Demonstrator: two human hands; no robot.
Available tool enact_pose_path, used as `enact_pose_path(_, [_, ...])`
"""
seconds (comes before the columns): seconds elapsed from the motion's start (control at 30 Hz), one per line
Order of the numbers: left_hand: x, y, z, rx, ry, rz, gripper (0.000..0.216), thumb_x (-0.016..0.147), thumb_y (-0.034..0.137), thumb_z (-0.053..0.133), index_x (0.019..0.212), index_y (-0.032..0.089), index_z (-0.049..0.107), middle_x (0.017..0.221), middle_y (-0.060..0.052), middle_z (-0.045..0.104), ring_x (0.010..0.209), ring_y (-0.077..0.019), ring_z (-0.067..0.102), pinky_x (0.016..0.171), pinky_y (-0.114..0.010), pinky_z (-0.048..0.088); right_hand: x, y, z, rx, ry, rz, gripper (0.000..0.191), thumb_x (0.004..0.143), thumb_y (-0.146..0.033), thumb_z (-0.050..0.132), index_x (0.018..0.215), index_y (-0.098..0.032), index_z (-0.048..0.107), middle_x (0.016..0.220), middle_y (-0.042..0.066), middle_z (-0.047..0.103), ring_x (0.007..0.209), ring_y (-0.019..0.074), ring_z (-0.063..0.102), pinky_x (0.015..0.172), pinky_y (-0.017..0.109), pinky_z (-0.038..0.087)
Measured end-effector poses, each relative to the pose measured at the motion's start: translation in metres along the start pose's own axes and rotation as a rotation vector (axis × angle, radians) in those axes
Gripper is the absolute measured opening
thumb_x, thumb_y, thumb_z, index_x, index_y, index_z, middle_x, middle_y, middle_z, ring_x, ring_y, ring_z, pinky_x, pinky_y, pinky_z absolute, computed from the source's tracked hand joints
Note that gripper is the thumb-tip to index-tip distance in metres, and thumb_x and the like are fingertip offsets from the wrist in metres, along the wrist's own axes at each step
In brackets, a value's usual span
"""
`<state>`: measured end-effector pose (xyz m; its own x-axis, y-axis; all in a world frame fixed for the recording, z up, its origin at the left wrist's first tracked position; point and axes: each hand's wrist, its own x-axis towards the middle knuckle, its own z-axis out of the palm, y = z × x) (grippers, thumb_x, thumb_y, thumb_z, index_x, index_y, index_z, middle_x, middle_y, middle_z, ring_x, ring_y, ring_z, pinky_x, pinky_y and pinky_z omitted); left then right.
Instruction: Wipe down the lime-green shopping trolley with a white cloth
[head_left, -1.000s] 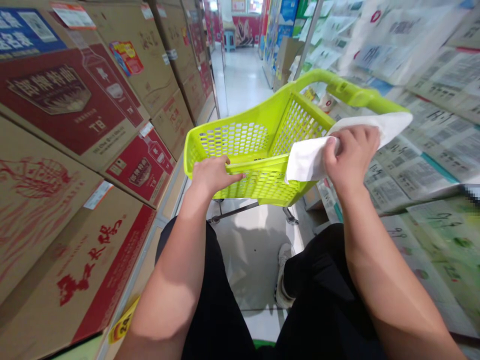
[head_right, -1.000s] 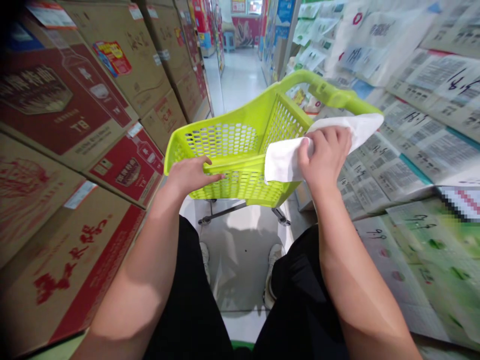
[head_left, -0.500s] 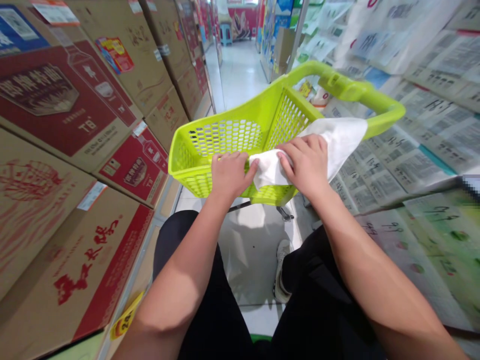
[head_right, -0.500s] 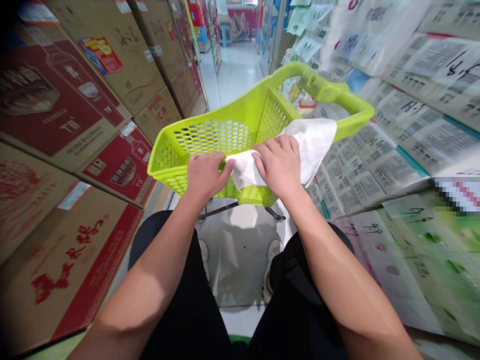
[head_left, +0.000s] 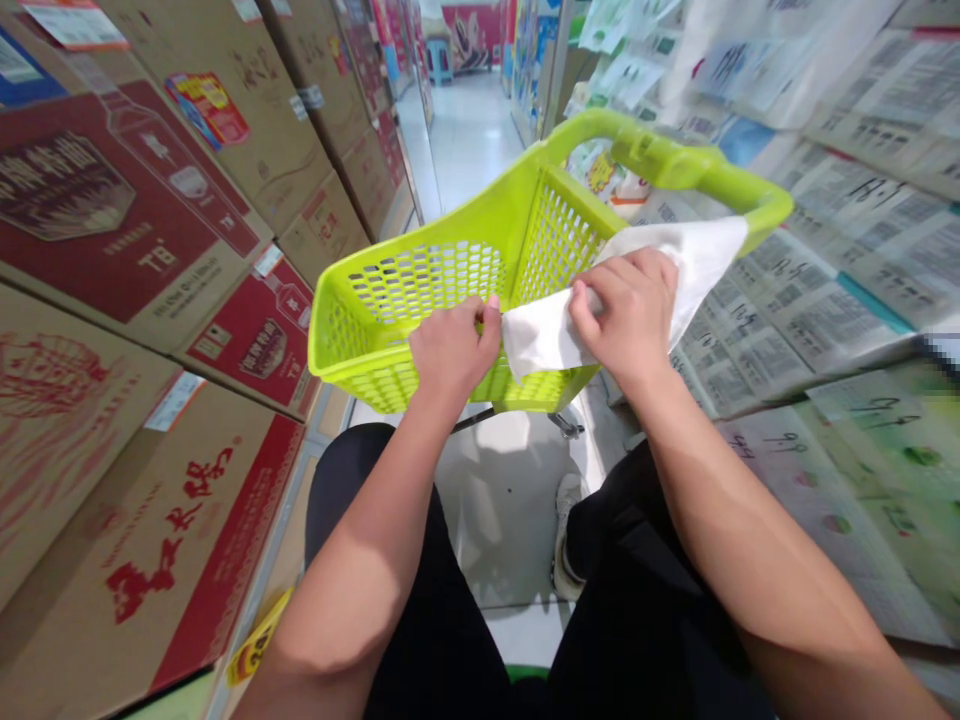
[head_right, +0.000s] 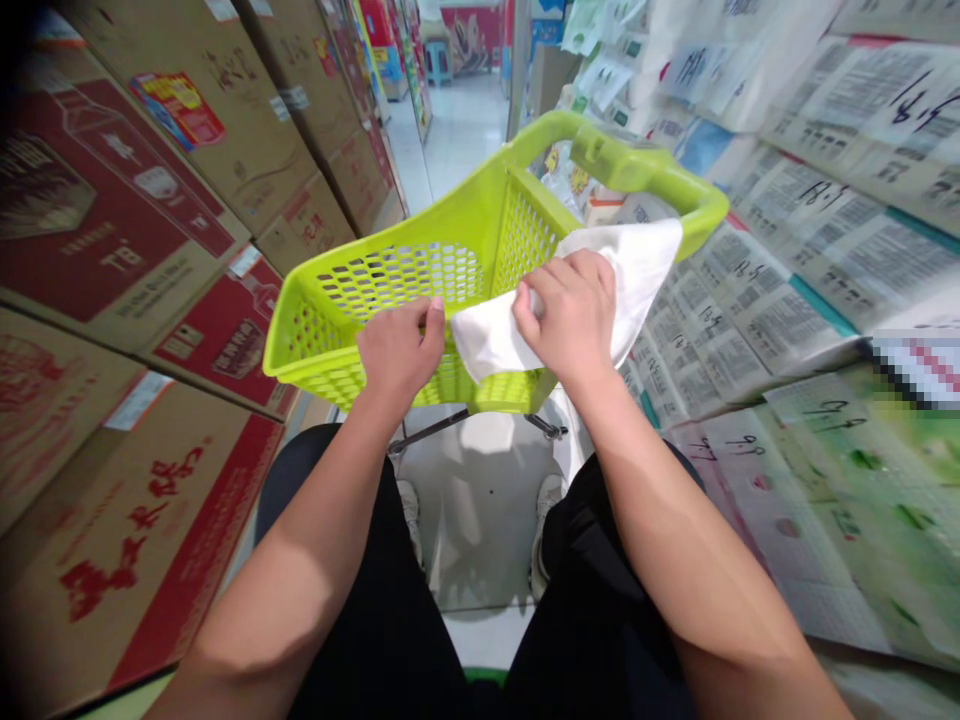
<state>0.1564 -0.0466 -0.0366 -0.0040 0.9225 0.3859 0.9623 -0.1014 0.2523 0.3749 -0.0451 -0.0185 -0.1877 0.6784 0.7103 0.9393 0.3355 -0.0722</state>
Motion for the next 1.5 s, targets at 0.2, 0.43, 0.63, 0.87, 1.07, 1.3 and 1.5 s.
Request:
enact_pose_path(0.2, [-0.005, 0.010, -0.002, 0.002, -0.021, -0.051, 0.052, 0.105, 0.053, 0.030, 0.096, 0.025, 0.073, 0.087, -0.009, 0.075, 0.082, -0.0262, 0.068, 0.068, -0.033, 0.035, 0.006, 0.045, -0.012, -0.045, 0.233, 0.163, 0.031, 0.101, -0.036, 0.039, 0.094, -0.027, 0.068, 0.099, 0.014, 0.065, 0.109, 0.0337, 0.049, 0.101, 0.058, 0.032])
enact_pose_path(0.43, [-0.003, 0.009, -0.002, -0.062, -0.044, -0.090, 0.048, 0.103, 0.047, 0.034, 0.096, 0.026, 0.077, 0.091, -0.010, 0.076, 0.088, -0.0284, 0.069, 0.071, -0.035, 0.039, -0.009, -0.017, 0.005, -0.028, 0.011, 0.020, 0.029, 0.097, -0.038, 0.046, 0.095, -0.025, 0.071, 0.098, 0.009, 0.067, 0.114, 0.0342, 0.049, 0.109, 0.060, 0.028])
enact_pose_path(0.63, [0.002, -0.002, -0.003, -0.032, -0.021, -0.115, 0.045, 0.101, 0.047, 0.038, 0.093, 0.028, 0.078, 0.090, -0.008, 0.077, 0.087, -0.0278, 0.069, 0.070, -0.035, 0.039, -0.003, 0.011, -0.010, -0.087, 0.079, 0.056, 0.034, 0.097, -0.035, 0.041, 0.099, -0.023, 0.073, 0.097, 0.012, 0.066, 0.108, 0.0348, 0.051, 0.105, 0.062, 0.031])
enact_pose_path(0.87, [0.001, -0.001, -0.003, -0.017, -0.021, -0.110, 0.047, 0.101, 0.047, 0.036, 0.094, 0.027, 0.077, 0.089, -0.010, 0.076, 0.086, -0.0295, 0.069, 0.070, -0.036, 0.040, 0.001, 0.033, -0.008, -0.094, 0.260, 0.128, 0.038, 0.098, -0.034, 0.036, 0.095, -0.025, 0.073, 0.097, 0.015, 0.061, 0.111, 0.0372, 0.047, 0.106, 0.069, 0.025])
enact_pose_path(1.07, [0.004, 0.000, -0.007, 0.042, -0.074, -0.085, 0.045, 0.100, 0.043, 0.036, 0.095, 0.024, 0.077, 0.091, -0.011, 0.077, 0.086, -0.0300, 0.070, 0.071, -0.037, 0.043, -0.002, 0.028, 0.002, -0.118, 0.297, 0.116, 0.040, 0.099, -0.033, 0.033, 0.095, -0.021, 0.071, 0.097, 0.014, 0.058, 0.113, 0.0356, 0.048, 0.109, 0.070, 0.024])
enact_pose_path(1.3, [0.017, -0.001, -0.012, 0.026, -0.197, -0.140, 0.046, 0.097, 0.042, 0.035, 0.098, 0.025, 0.077, 0.100, -0.014, 0.078, 0.096, -0.0354, 0.072, 0.073, -0.041, 0.048, 0.000, 0.026, 0.010, -0.119, 0.333, 0.158, 0.038, 0.099, -0.033, 0.032, 0.093, -0.022, 0.068, 0.097, 0.013, 0.058, 0.116, 0.0350, 0.049, 0.112, 0.069, 0.024])
enact_pose_path(1.5, [0.043, -0.001, -0.010, 0.024, -0.329, -0.195, 0.047, 0.095, 0.040, 0.033, 0.106, 0.029, 0.077, 0.119, -0.011, 0.077, 0.112, -0.0359, 0.070, 0.081, -0.043, 0.050, 0.013, 0.026, 0.012, -0.098, 0.256, 0.213, 0.032, 0.095, -0.030, 0.039, 0.096, -0.022, 0.070, 0.097, 0.013, 0.059, 0.115, 0.0368, 0.049, 0.111, 0.069, 0.023])
